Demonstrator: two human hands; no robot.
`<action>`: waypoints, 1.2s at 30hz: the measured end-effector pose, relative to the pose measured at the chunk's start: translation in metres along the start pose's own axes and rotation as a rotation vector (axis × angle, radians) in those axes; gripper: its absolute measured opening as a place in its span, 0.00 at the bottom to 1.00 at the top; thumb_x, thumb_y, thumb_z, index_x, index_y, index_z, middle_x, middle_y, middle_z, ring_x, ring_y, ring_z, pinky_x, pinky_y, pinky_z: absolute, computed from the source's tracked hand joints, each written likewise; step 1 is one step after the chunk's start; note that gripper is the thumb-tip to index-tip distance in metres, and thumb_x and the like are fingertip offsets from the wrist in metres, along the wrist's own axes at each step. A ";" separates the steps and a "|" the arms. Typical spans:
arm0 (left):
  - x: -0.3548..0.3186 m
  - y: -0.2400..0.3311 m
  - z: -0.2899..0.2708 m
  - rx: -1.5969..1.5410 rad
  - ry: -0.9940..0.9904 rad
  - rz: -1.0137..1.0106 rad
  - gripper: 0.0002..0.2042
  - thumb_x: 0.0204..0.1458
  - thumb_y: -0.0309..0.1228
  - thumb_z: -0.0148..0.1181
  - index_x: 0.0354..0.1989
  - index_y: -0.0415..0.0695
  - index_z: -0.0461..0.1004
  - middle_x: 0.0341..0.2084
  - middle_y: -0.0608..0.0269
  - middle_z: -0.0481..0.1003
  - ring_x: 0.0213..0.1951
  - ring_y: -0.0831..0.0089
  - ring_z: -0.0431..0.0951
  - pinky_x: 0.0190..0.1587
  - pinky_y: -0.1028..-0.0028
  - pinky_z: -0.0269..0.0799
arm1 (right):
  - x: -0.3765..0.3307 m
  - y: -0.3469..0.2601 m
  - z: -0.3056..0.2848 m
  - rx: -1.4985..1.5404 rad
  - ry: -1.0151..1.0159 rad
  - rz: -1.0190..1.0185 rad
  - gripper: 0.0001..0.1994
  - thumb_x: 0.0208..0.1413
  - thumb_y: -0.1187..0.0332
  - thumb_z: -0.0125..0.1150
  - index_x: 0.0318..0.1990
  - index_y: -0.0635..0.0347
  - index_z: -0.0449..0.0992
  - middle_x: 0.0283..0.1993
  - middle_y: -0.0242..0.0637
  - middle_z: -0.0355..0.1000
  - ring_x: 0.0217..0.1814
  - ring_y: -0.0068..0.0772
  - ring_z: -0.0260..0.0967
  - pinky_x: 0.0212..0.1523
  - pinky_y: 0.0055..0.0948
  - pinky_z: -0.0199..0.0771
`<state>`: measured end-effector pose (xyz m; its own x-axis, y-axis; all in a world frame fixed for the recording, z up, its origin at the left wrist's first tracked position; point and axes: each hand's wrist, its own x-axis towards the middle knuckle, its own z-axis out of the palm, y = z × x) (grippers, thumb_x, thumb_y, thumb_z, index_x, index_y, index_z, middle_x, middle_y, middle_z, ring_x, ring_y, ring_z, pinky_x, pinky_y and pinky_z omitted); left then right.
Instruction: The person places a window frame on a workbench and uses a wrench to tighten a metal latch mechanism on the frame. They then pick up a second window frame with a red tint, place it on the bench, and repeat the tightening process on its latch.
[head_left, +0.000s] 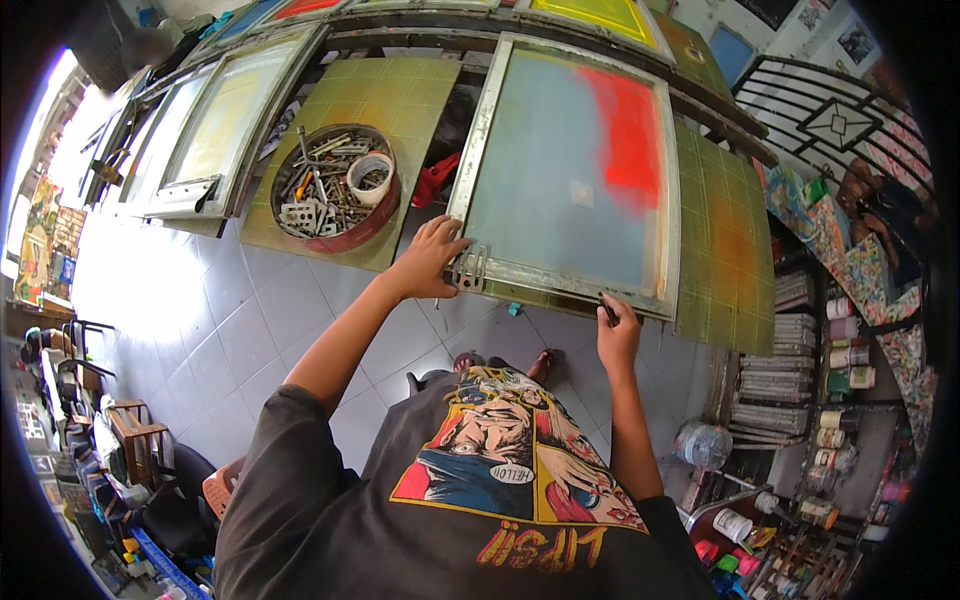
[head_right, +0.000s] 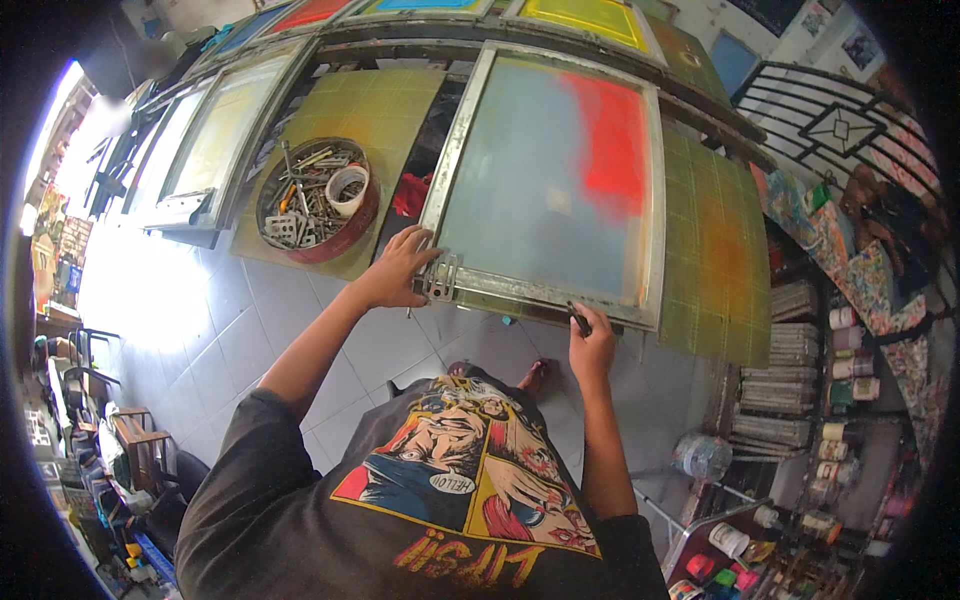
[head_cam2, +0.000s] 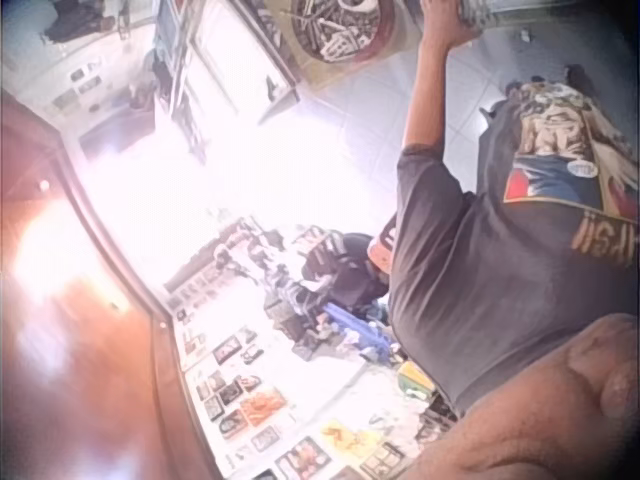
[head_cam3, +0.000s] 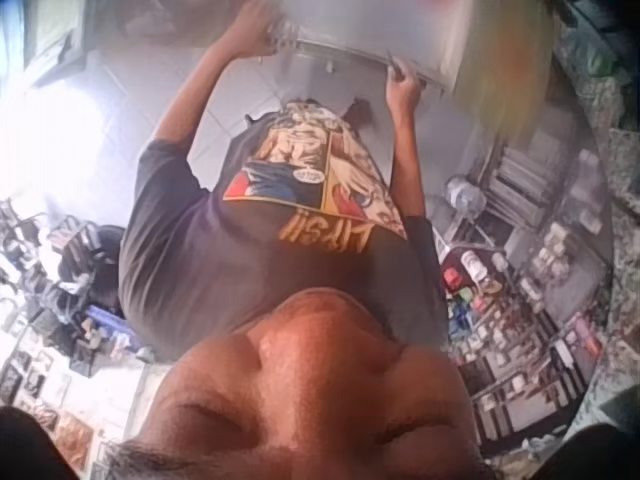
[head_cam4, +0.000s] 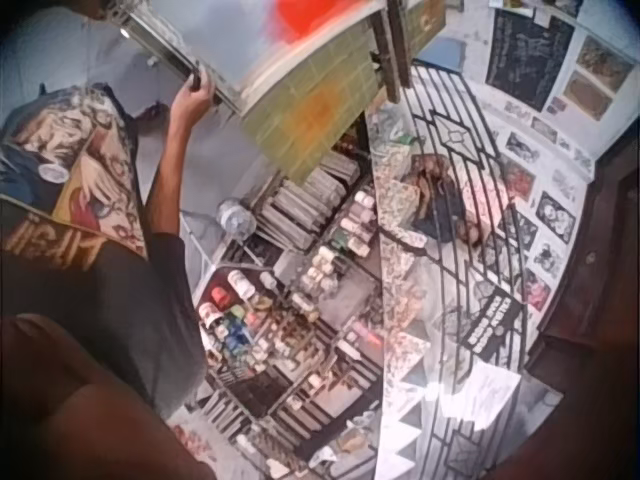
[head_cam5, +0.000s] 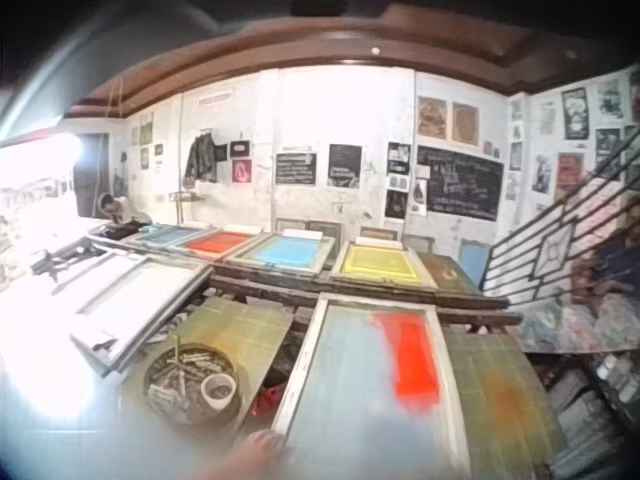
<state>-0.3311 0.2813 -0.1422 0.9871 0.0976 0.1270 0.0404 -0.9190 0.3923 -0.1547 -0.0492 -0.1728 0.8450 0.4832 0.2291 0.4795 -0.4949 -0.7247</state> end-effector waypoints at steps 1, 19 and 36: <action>-0.003 -0.003 -0.001 -0.005 0.006 -0.004 0.39 0.28 0.38 0.68 0.57 0.44 0.68 0.59 0.45 0.57 0.65 0.46 0.52 0.66 0.54 0.50 | -0.001 0.001 0.000 0.010 -0.001 0.018 0.11 0.51 0.75 0.60 0.44 0.60 0.78 0.43 0.42 0.75 0.47 0.45 0.73 0.48 0.34 0.71; -0.025 -0.018 -0.010 -0.114 -0.032 -0.122 0.39 0.31 0.35 0.67 0.58 0.36 0.63 0.48 0.47 0.67 0.54 0.53 0.65 0.60 0.64 0.61 | -0.005 0.000 0.002 -0.034 0.015 0.005 0.12 0.53 0.73 0.61 0.46 0.60 0.77 0.47 0.43 0.74 0.49 0.45 0.73 0.49 0.37 0.72; -0.041 -0.011 0.020 -0.253 0.265 -0.228 0.40 0.33 0.38 0.70 0.58 0.36 0.60 0.54 0.44 0.64 0.60 0.49 0.61 0.63 0.61 0.57 | 0.021 -0.095 0.064 0.073 -0.159 -0.304 0.11 0.45 0.69 0.68 0.38 0.59 0.79 0.37 0.41 0.74 0.38 0.46 0.73 0.39 0.36 0.72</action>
<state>-0.3691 0.2795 -0.1701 0.8821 0.4121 0.2281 0.1807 -0.7433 0.6441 -0.1976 0.0545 -0.1408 0.6162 0.7096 0.3417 0.6804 -0.2611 -0.6847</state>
